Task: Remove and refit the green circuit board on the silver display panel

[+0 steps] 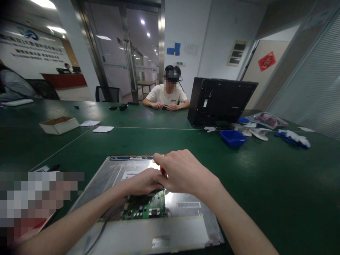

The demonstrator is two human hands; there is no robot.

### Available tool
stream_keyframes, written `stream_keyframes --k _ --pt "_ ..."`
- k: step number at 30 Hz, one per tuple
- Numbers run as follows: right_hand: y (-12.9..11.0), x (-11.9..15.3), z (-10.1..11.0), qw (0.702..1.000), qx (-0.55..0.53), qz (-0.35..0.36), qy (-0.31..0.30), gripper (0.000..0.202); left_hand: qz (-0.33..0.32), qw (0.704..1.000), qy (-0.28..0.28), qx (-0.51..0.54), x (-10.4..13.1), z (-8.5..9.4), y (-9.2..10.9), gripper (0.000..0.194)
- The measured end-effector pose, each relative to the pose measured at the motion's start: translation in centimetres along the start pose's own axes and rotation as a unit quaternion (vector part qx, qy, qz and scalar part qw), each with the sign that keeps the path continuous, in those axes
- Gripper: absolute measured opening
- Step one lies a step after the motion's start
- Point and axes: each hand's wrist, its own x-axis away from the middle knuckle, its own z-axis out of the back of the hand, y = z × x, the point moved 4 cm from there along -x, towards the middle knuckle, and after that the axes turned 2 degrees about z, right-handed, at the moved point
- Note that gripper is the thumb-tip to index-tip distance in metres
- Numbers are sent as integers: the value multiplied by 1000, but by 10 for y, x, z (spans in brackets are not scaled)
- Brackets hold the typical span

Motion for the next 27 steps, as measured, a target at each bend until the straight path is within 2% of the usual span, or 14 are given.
stream_keyframes --k 4,7,10,15,19,23,27 --pt "2 -2 -3 999 36 -10 3 16 -2 1000 -4 15 0 2 3 19" --pt "1 -1 -2 1000 13 5 9 8 4 1000 -1 11 0 2 4 16" --pt "0 0 -1 1000 -1 14 14 11 4 1000 1 2 0 2 4 15" --pt "2 -2 -3 999 39 -8 14 16 -4 1000 -2 10 0 2 5 17" --pt "1 -2 -1 1000 20 -1 14 5 3 1000 1 1 0 2 4 14" --pt "0 -1 0 1000 1 11 20 10 4 1000 -4 -16 0 1 3 14" --pt "3 -3 -3 999 31 -13 12 15 -3 1000 -4 -16 0 2 5 15"
